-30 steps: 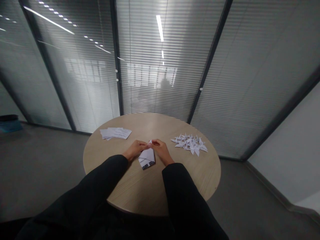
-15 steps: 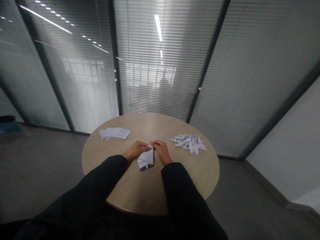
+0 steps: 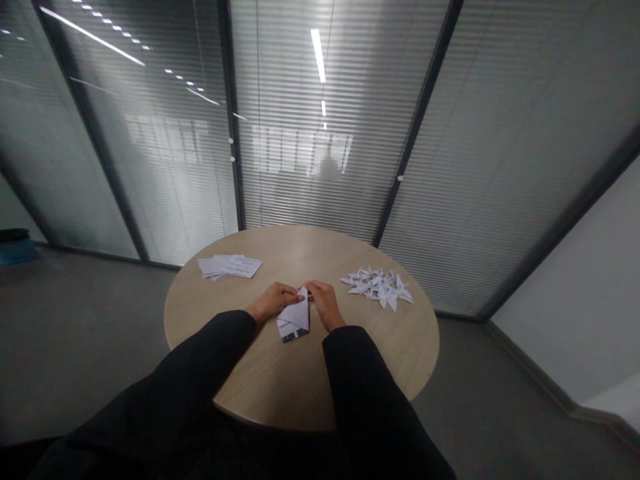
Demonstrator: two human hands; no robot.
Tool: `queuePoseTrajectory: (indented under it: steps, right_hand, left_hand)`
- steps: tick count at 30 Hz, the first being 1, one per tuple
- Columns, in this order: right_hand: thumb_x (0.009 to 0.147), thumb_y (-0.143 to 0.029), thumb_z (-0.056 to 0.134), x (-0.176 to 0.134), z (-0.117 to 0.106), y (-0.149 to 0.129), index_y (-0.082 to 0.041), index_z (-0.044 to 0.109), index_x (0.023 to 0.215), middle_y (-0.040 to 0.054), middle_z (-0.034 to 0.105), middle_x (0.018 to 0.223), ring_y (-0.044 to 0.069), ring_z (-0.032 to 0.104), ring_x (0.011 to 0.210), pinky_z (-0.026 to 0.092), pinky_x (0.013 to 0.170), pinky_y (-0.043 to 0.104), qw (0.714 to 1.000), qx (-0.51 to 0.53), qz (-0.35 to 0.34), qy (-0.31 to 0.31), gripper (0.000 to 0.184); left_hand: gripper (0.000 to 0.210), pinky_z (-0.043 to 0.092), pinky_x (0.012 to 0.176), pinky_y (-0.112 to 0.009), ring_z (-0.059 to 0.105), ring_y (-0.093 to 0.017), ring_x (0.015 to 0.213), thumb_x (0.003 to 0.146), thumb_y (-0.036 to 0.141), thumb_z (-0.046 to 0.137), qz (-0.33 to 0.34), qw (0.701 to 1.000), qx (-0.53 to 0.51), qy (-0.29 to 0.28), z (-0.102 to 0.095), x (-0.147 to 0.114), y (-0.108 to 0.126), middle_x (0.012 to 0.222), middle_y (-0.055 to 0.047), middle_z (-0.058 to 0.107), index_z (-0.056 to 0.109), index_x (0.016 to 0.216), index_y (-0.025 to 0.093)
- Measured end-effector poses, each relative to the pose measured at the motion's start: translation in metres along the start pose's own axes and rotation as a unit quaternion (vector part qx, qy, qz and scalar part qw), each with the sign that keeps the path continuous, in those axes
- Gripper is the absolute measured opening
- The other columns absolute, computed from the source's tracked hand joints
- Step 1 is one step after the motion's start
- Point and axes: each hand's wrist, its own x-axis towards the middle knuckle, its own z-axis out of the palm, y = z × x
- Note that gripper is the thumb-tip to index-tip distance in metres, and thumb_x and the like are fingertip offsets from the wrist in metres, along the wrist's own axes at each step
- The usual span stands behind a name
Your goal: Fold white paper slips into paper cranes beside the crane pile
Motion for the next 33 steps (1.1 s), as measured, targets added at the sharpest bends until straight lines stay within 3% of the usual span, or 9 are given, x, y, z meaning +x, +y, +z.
queuePoseTrajectory:
  steps: [3, 7, 10, 15, 26, 33]
  right_hand:
    - [0.069, -0.048, 0.063, 0.001, 0.0, 0.001, -0.015, 0.073, 0.08, 0.0066, 0.069, 0.079, 0.019, 0.061, 0.073, 0.047, 0.061, 0.028, 0.999, 0.014, 0.024, -0.025, 0.036]
    - [0.065, -0.05, 0.067, 0.004, 0.0, 0.007, -0.013, 0.071, 0.065, 0.0032, 0.065, 0.061, 0.016, 0.057, 0.059, 0.043, 0.056, 0.027, 0.998, -0.028, 0.025, -0.046, 0.037]
    - [0.066, -0.047, 0.066, 0.006, -0.001, 0.013, -0.014, 0.073, 0.065, 0.0023, 0.066, 0.059, 0.015, 0.056, 0.057, 0.04, 0.055, 0.026, 0.998, -0.067, -0.006, -0.018, 0.034]
    - [0.068, -0.045, 0.066, 0.008, -0.004, 0.016, -0.015, 0.076, 0.076, 0.0056, 0.072, 0.071, 0.018, 0.061, 0.065, 0.043, 0.059, 0.027, 0.997, -0.064, -0.031, 0.025, 0.033]
    - [0.07, -0.044, 0.065, 0.008, -0.003, 0.012, -0.016, 0.076, 0.076, 0.0079, 0.073, 0.077, 0.021, 0.063, 0.07, 0.044, 0.06, 0.028, 0.992, -0.092, -0.054, 0.063, 0.031]
    - [0.072, -0.046, 0.062, 0.012, -0.014, 0.014, -0.013, 0.075, 0.076, 0.0045, 0.068, 0.065, 0.016, 0.055, 0.058, 0.037, 0.053, 0.026, 0.986, -0.091, -0.071, 0.118, 0.036]
  left_hand:
    - [0.042, 0.026, 0.05, -0.023, 0.038, -0.008, 0.049, 0.061, 0.05, 0.07, 0.015, 1.0, -0.011, 0.011, -0.001, 0.0, -0.001, 0.051, 0.001, 0.051, 0.07, 0.064, 0.008]
    - [0.043, 0.03, 0.053, -0.024, 0.042, -0.009, 0.051, 0.06, 0.05, 0.071, 0.022, 0.999, -0.017, 0.018, -0.002, 0.0, -0.002, 0.055, -0.001, 0.055, 0.072, 0.07, 0.008]
    - [0.046, 0.03, 0.053, -0.024, 0.04, -0.009, 0.051, 0.058, 0.053, 0.071, 0.015, 1.0, -0.021, -0.005, -0.001, 0.001, -0.003, 0.053, 0.0, 0.053, 0.072, 0.069, 0.008]
    - [0.048, 0.027, 0.051, -0.023, 0.037, -0.008, 0.049, 0.06, 0.057, 0.069, 0.0, 0.999, -0.024, -0.033, -0.001, 0.0, -0.002, 0.051, 0.002, 0.048, 0.067, 0.062, 0.009]
    - [0.047, 0.032, 0.051, -0.023, 0.046, -0.011, 0.052, 0.061, 0.056, 0.069, -0.002, 1.0, -0.024, -0.011, 0.002, -0.006, 0.012, 0.053, -0.001, 0.054, 0.068, 0.063, 0.009]
    - [0.04, 0.042, 0.058, -0.025, 0.054, -0.013, 0.055, 0.06, 0.048, 0.072, -0.035, 0.997, -0.049, -0.041, 0.004, -0.005, 0.01, 0.059, -0.004, 0.063, 0.07, 0.068, 0.009]
